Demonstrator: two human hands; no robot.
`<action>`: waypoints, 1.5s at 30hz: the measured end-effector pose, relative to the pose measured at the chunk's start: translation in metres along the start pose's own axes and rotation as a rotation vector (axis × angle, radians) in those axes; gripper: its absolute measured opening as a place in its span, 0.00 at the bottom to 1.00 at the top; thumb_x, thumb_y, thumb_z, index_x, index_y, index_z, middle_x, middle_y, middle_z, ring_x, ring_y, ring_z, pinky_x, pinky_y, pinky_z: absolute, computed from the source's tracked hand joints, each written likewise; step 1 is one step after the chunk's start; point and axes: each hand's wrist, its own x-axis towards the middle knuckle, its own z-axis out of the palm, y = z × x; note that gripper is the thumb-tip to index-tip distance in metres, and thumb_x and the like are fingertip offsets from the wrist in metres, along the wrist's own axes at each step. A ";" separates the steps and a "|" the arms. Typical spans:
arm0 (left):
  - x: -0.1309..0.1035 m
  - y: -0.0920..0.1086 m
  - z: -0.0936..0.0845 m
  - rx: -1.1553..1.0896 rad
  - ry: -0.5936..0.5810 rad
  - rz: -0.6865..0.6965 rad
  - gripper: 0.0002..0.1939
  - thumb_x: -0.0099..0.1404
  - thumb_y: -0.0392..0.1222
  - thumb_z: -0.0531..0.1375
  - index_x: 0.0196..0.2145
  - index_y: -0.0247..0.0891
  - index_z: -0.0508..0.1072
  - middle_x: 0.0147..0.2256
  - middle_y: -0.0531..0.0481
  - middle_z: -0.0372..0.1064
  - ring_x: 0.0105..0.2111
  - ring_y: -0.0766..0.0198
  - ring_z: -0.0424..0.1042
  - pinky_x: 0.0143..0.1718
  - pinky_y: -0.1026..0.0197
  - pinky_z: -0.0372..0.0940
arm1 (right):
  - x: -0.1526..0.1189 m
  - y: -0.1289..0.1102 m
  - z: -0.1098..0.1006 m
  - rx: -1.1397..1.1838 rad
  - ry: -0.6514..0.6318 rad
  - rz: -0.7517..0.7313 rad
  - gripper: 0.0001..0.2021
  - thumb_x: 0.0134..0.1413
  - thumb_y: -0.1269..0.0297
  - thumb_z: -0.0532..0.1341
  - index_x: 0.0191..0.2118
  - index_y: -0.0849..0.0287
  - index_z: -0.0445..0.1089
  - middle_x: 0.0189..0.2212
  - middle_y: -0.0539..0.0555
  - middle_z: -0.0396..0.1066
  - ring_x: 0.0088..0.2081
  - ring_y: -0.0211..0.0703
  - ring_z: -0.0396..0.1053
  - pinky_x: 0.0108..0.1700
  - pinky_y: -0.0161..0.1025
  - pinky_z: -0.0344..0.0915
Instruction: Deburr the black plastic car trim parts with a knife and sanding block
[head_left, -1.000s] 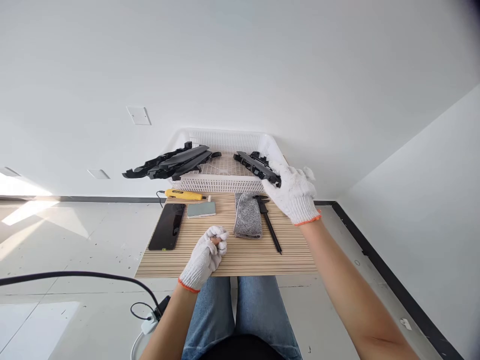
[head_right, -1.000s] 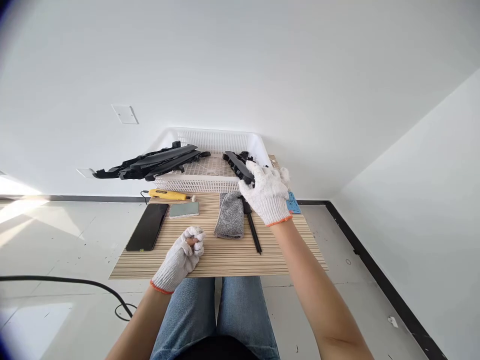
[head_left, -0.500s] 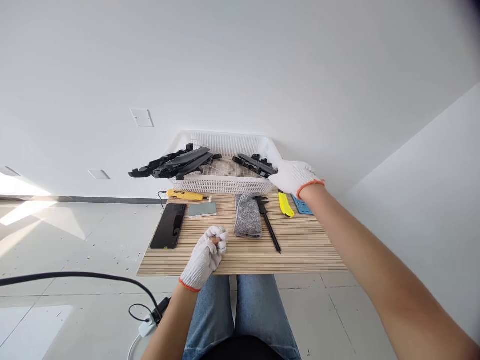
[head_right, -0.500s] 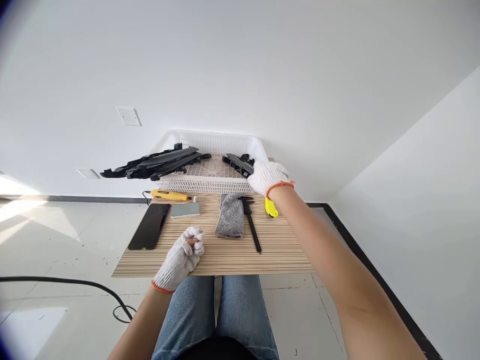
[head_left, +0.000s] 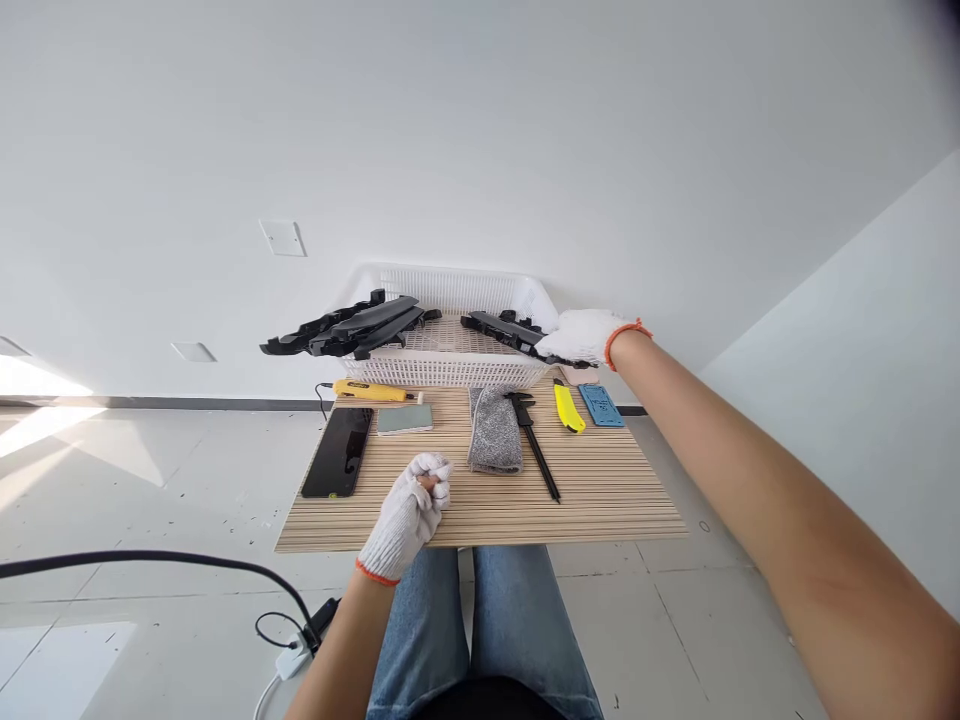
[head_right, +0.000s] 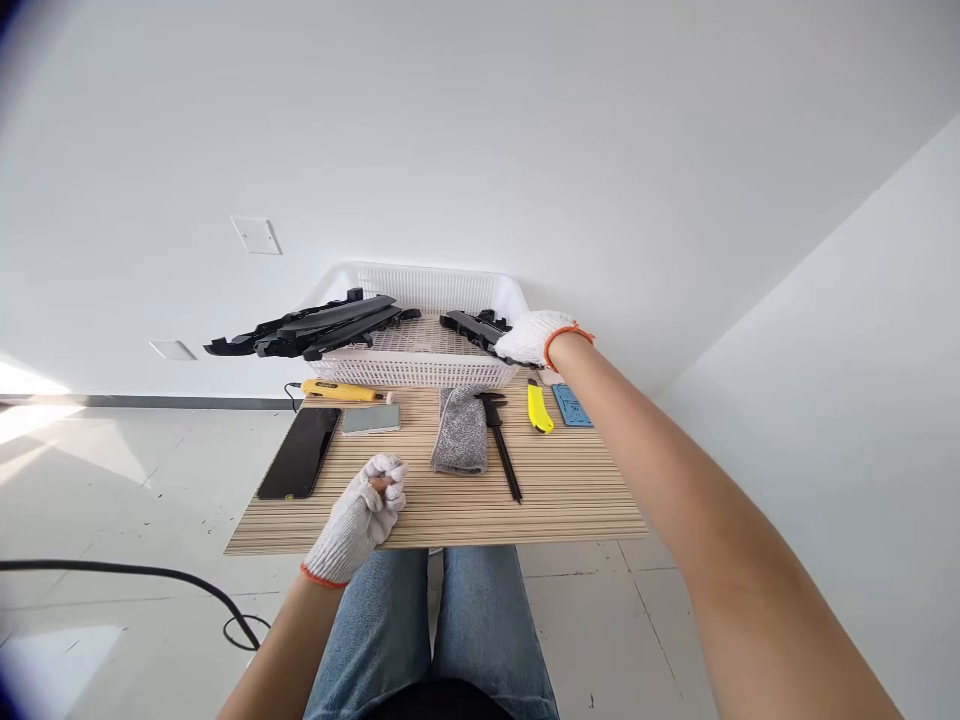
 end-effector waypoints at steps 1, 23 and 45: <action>-0.001 0.000 0.000 -0.001 0.001 0.002 0.14 0.36 0.23 0.59 0.23 0.36 0.68 0.26 0.54 0.65 0.20 0.76 0.58 0.19 0.71 0.56 | -0.001 0.000 -0.003 -0.014 -0.046 0.029 0.09 0.52 0.61 0.60 0.25 0.58 0.71 0.17 0.55 0.67 0.24 0.49 0.70 0.30 0.43 0.64; -0.019 -0.012 0.010 0.267 -0.114 0.141 0.31 0.53 0.51 0.75 0.55 0.48 0.77 0.58 0.45 0.72 0.57 0.55 0.71 0.59 0.58 0.64 | -0.122 -0.041 0.152 0.982 0.024 -0.434 0.18 0.68 0.49 0.55 0.53 0.53 0.71 0.51 0.55 0.76 0.49 0.44 0.75 0.53 0.43 0.69; 0.085 -0.085 0.130 1.153 -0.113 0.418 0.22 0.65 0.56 0.55 0.19 0.41 0.60 0.18 0.54 0.55 0.22 0.65 0.54 0.27 0.61 0.47 | -0.033 0.112 0.172 0.562 0.278 0.446 0.21 0.67 0.55 0.50 0.58 0.55 0.70 0.57 0.57 0.71 0.55 0.48 0.72 0.59 0.43 0.64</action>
